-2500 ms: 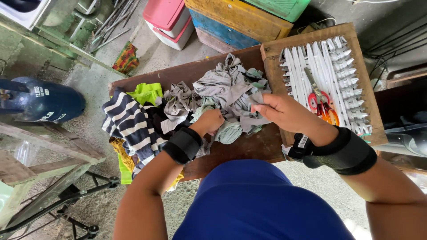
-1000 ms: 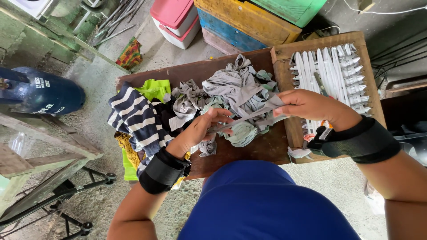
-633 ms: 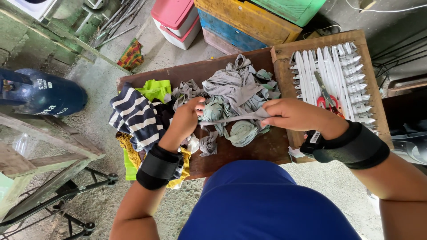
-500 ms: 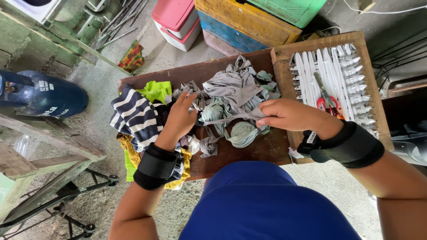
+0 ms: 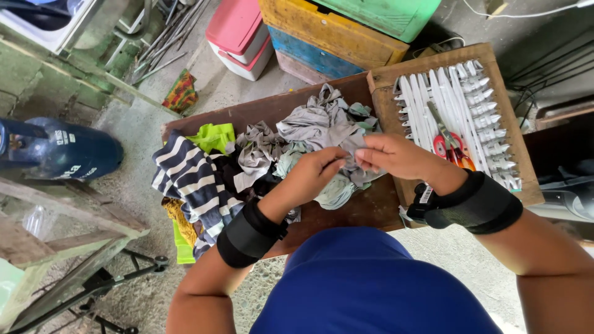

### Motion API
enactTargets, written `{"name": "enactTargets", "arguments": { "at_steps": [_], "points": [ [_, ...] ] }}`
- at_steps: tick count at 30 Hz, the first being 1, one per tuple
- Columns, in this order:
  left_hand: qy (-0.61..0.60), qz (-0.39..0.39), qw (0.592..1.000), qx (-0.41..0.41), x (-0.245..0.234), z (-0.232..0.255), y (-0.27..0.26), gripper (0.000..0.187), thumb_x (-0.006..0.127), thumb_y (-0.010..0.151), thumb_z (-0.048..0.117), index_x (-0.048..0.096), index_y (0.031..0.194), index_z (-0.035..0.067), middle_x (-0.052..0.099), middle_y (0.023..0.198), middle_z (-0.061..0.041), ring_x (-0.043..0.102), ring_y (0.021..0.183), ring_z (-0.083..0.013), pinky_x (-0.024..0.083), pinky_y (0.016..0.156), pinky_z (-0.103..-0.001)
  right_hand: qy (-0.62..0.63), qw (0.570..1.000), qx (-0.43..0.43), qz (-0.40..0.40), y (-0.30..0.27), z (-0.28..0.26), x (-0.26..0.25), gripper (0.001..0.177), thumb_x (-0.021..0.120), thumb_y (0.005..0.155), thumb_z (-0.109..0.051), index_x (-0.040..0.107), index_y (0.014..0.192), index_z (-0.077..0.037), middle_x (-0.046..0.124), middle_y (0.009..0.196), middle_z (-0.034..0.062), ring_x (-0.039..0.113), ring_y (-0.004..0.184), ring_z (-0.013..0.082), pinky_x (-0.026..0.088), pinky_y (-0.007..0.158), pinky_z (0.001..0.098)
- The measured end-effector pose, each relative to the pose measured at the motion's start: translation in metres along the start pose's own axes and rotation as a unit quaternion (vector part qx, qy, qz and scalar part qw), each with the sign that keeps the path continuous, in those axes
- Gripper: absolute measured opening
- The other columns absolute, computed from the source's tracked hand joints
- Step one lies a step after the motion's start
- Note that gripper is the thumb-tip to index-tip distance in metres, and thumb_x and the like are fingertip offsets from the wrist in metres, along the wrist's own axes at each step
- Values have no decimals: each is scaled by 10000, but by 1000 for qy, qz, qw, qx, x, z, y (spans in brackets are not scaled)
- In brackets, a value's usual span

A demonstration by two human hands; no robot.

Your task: The person is preparing fabric scraps and weaving them into a rug using a wooden frame.

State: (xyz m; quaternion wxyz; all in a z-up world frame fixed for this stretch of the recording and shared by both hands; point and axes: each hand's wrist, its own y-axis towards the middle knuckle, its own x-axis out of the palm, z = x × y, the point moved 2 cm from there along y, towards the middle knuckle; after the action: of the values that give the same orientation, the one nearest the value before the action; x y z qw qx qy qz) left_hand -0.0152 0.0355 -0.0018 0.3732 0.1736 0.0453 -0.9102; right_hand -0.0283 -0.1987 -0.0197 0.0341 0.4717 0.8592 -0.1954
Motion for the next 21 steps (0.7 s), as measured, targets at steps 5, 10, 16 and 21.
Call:
{"name": "enactTargets", "arguments": {
  "at_steps": [5, 10, 16, 21],
  "points": [
    [-86, 27, 992, -89, -4, 4, -1, 192, 563, 1044, 135, 625, 1212, 64, 701, 887, -78, 696, 808, -162, 553, 747, -307, 77, 992, 60, 74, 3, 22, -4, 280, 499, 1056, -244, 691, 990, -51, 634, 778, -13, 579, 701, 68, 493, 640, 252],
    [-90, 130, 983, 97, -7, 6, -3, 196, 677, 1005, 71, 747, 1182, 22, 558, 1327, -105, 586, 1139, -221, 526, 897, -321, 135, 989, -49, 26, 15, 23, 9, 246, 506, 1079, -222, 676, 1067, -45, 629, 782, -5, 566, 694, 79, 470, 615, 258],
    [-179, 100, 970, 134, -8, -5, -9, 184, 668, 1035, 46, 735, 1205, 24, 664, 1358, -92, 644, 1178, -173, 530, 1024, -309, 116, 985, -25, -124, 21, 9, 23, 327, 511, 1126, -228, 732, 1153, 12, 606, 797, 19, 563, 722, 114, 487, 669, 283],
    [-224, 160, 961, 18, -13, -13, -12, 178, 664, 1018, 61, 757, 1165, 24, 721, 1246, -73, 636, 857, -62, 532, 695, -214, -56, 983, -160, 72, 10, -56, 26, 298, 699, 942, -165, 649, 1184, 1, 710, 975, 53, 649, 850, 139, 531, 751, 323]
  ]
}}
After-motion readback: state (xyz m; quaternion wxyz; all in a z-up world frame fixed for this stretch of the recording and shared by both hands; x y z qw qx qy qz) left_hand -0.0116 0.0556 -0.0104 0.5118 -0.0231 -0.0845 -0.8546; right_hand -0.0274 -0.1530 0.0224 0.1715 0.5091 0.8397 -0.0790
